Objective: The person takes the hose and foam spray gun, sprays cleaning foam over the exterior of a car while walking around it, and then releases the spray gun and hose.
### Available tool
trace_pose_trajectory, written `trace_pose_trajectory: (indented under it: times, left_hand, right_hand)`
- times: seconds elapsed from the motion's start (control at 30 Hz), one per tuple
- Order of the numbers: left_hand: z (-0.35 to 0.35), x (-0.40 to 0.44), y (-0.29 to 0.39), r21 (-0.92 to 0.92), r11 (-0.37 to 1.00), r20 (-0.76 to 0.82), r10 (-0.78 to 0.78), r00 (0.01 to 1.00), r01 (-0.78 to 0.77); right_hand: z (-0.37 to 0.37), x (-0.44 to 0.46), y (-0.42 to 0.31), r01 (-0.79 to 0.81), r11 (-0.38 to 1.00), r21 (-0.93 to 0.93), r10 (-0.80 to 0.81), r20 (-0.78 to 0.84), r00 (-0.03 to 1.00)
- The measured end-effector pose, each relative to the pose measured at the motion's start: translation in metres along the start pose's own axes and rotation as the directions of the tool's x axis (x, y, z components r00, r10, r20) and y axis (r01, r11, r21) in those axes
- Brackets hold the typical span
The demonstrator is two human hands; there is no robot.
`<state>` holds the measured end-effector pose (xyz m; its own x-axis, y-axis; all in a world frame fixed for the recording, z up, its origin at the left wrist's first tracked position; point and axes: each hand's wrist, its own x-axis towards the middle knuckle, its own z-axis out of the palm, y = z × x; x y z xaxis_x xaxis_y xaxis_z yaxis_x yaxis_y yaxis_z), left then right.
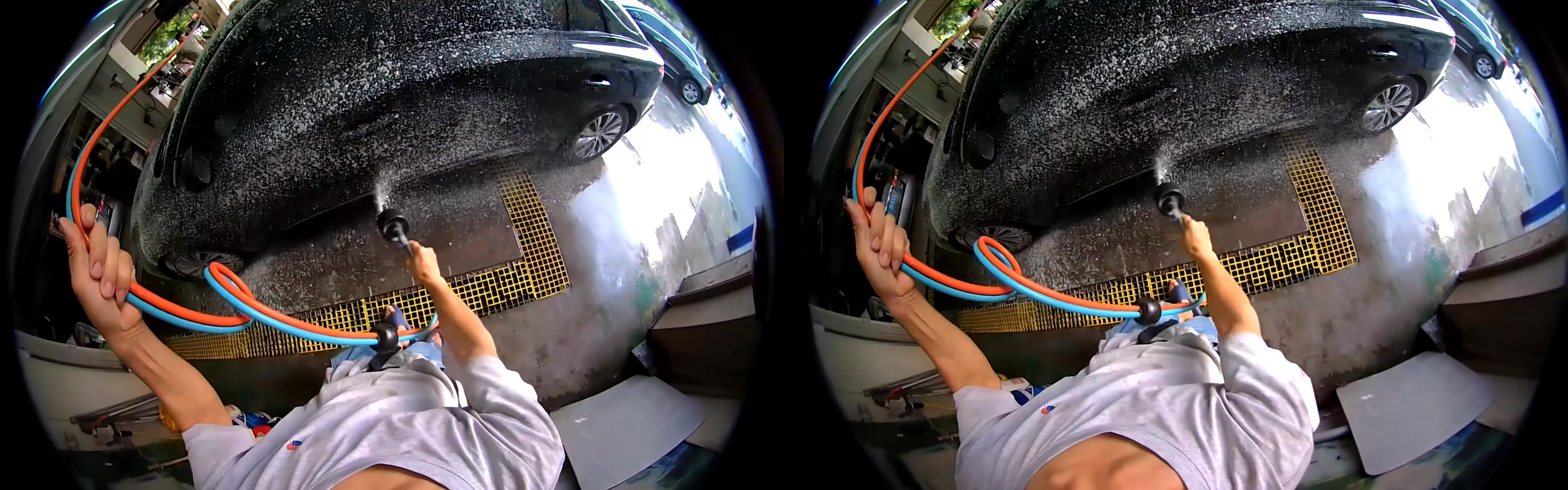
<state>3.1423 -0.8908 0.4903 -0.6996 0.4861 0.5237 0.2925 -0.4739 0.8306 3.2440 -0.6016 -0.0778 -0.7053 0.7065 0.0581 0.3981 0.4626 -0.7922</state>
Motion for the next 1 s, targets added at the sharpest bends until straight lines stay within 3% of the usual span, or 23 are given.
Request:
trace_pose_trajectory:
  times: [0.1, 0.2, 0.27, 0.37, 0.4, 0.5, 0.63, 0.73, 0.83, 0.93, 0.97, 1.0]
  left_hand:
    - [-0.009, 0.015, -0.005, -0.034, 0.999, 0.015, 0.012, 1.0, -0.011]
    - [-0.014, 0.028, -0.017, -0.013, 0.998, 0.016, 0.063, 0.998, -0.062]
    - [-0.02, 0.041, -0.026, -0.047, 0.996, 0.017, 0.082, 0.996, -0.081]
    - [-0.013, 0.06, -0.038, -0.104, 0.986, 0.008, 0.132, 0.991, -0.13]
    - [-0.01, 0.069, -0.04, -0.121, 0.984, 0.036, 0.139, 0.99, -0.134]
    - [0.009, 0.091, -0.042, -0.059, 0.987, -0.008, 0.146, 0.989, -0.146]
    - [0.025, 0.106, -0.038, -0.017, 0.994, -0.016, 0.112, 0.994, -0.112]
    - [0.042, 0.111, -0.043, 0.043, 0.995, -0.045, 0.094, 0.995, -0.092]
    - [0.06, 0.112, -0.052, 0.045, 0.995, -0.042, 0.088, 0.995, -0.086]
    - [0.088, 0.115, -0.06, 0.114, 0.991, -0.06, 0.079, 0.995, -0.072]
    - [0.096, 0.117, -0.063, 0.119, 0.991, -0.099, 0.073, 0.992, -0.061]
    - [0.106, 0.119, -0.063, 0.13, 0.989, -0.117, 0.08, 0.99, -0.064]
  right_hand:
    - [0.02, -0.003, -0.059, 0.189, 0.976, 0.111, -0.209, 0.212, 0.955]
    - [-0.013, 0.011, -0.124, 0.471, 0.838, 0.274, -0.528, 0.195, 0.826]
    - [-0.071, 0.023, -0.177, 0.405, 0.839, 0.364, -0.503, 0.233, 0.832]
    - [-0.161, 0.051, -0.234, 0.372, 0.825, 0.426, -0.465, 0.137, 0.875]
    - [-0.188, 0.061, -0.247, 0.459, 0.789, 0.408, -0.518, 0.039, 0.855]
    - [-0.268, 0.081, -0.277, 0.445, 0.843, 0.301, -0.455, -0.04, 0.89]
    - [-0.333, 0.096, -0.288, 0.344, 0.893, 0.29, -0.292, -0.208, 0.934]
    - [-0.356, 0.105, -0.282, 0.312, 0.909, 0.277, -0.203, -0.358, 0.911]
    - [-0.361, 0.121, -0.277, 0.367, 0.92, 0.137, -0.26, -0.487, 0.834]
    - [-0.369, 0.126, -0.272, 0.394, 0.914, 0.098, -0.334, -0.368, 0.868]
    - [-0.373, 0.125, -0.271, 0.494, 0.867, 0.065, -0.45, -0.323, 0.833]
    - [-0.383, 0.121, -0.275, 0.49, 0.858, 0.154, -0.452, -0.224, 0.863]
